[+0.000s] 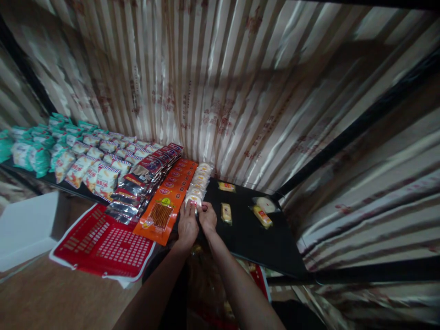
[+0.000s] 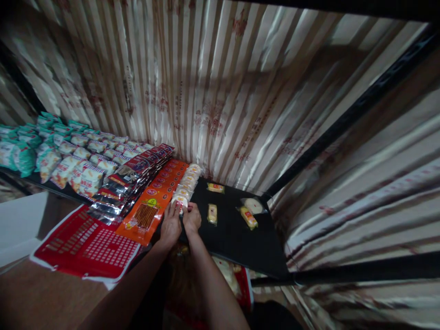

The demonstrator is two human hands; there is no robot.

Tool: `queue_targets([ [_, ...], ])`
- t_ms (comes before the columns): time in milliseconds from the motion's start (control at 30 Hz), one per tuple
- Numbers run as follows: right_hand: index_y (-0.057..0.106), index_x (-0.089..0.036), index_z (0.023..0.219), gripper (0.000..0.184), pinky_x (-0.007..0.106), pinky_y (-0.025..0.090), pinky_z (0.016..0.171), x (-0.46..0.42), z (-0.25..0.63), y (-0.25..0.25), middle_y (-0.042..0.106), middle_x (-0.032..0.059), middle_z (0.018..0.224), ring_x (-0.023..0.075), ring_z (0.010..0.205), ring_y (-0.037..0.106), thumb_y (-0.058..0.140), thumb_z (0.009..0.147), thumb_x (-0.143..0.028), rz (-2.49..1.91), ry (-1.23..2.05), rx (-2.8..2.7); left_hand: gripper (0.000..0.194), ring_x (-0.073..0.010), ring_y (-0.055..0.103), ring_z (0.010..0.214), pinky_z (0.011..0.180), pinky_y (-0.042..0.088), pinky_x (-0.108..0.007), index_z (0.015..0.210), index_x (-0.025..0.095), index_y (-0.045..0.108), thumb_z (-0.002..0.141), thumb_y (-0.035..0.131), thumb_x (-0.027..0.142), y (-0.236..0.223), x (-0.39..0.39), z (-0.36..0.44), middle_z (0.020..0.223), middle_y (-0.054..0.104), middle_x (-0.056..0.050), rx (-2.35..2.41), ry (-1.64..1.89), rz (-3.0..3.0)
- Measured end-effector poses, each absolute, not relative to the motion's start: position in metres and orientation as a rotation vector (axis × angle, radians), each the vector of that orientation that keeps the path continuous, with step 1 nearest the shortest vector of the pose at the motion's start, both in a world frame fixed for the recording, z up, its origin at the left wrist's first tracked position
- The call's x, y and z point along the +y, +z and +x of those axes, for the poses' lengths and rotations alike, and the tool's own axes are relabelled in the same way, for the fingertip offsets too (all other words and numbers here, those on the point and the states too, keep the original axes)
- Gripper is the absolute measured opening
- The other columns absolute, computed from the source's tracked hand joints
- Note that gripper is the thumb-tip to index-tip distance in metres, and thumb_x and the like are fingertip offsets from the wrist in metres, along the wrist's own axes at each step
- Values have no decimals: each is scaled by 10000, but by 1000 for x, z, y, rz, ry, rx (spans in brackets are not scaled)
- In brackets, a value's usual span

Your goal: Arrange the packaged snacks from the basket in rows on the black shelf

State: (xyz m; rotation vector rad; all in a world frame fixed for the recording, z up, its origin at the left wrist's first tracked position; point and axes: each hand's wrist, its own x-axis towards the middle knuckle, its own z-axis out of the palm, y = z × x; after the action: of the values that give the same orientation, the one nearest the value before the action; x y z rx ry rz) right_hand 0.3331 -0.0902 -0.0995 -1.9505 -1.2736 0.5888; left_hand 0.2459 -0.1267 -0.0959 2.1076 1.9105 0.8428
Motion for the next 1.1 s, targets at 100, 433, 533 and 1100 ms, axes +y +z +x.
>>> queue_targets([
  [100,603,-256,882,189,261,436,595,-89,333,-101,689,-4,799,159,691,636,550,755,-386,-1935,584,-1279,478,-277,302,1336,1076,336,-451,1274,69,481,811,366,37,-97,-124,245,1390,432,-157,1901,851,2126],
  [433,568,-197,1048,289,284,497,734,-96,334,-101,674,43,937,150,744,647,521,767,-244,-1836,726,-1270,451,-269,355,1307,1067,348,-443,1252,62,487,821,353,58,-101,-123,245,1355,467,-168,1909,938,2173],
  [533,557,-168,1099,349,275,513,740,-103,337,-105,646,74,997,141,746,644,512,757,-222,-1765,724,-1231,474,-270,373,1299,1060,356,-458,1256,91,476,794,376,55,-104,-125,245,1334,489,-162,1904,993,2206],
  [1100,586,-123,1146,386,384,317,1021,-116,536,-66,579,134,1223,214,1201,449,346,845,-122,-2008,-27,-1543,389,-218,424,1267,1046,417,-388,1067,156,608,783,371,37,-80,-170,279,1329,496,-107,1398,915,2506],
])
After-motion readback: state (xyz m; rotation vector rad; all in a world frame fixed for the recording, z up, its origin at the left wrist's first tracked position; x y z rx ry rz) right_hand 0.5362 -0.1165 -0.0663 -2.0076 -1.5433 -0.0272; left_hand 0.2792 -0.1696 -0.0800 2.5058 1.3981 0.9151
